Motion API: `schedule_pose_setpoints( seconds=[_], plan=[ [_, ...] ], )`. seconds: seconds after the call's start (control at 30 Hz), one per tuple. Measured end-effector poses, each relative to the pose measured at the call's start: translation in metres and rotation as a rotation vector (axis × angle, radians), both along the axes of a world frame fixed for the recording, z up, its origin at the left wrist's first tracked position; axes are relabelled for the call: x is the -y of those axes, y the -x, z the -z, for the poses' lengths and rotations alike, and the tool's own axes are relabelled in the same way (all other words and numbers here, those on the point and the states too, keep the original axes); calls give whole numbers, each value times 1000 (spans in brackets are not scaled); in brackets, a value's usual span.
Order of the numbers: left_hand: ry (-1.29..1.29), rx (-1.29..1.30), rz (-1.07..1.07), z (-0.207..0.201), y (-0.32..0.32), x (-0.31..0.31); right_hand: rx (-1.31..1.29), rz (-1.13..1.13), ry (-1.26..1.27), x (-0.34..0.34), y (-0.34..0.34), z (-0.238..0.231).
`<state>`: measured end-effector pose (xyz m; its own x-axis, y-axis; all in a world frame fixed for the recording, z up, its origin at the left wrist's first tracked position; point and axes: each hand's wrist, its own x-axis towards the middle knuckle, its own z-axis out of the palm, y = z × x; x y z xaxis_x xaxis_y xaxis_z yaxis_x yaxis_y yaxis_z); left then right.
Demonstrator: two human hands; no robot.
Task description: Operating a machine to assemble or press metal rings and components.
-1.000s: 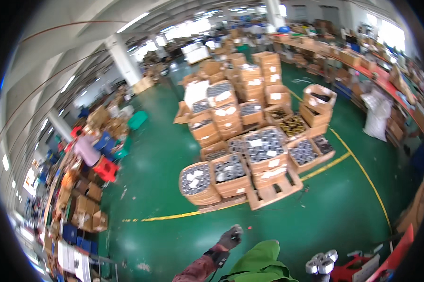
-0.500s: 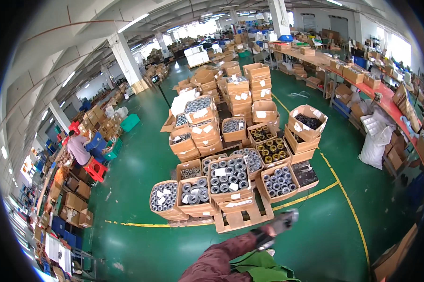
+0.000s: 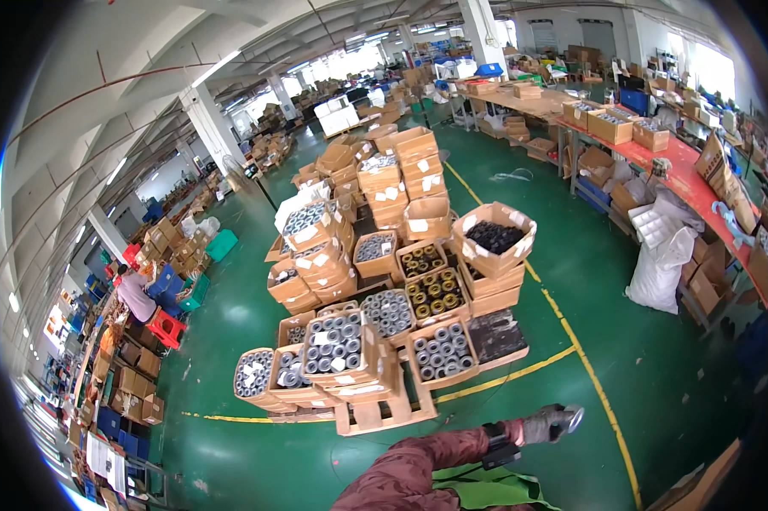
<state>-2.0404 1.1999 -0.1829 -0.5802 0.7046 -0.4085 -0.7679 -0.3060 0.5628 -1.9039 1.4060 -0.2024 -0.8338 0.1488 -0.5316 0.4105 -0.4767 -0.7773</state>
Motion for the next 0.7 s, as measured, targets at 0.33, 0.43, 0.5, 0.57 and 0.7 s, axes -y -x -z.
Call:
schedule_pose_setpoints(
  seconds=[0.33, 0.43, 0.5, 0.57, 0.7],
  plan=[
    [252, -324, -192, 16, 111, -95, -139, 286, 65, -229, 98, 21],
    [-35, 133, -94, 57, 170, -128, -311, 381, 237, -269, 121, 48],
    [80, 292, -216, 65, 234, -151, -541, 333, 284, -293, 144, 46],
    [22, 488, -100, 58, 288, -186, -383, 219, -410, -322, 156, 27],
    [114, 290, -63, 53, 387, -283, -301, 728, 537, -362, 206, 24]
  ],
)
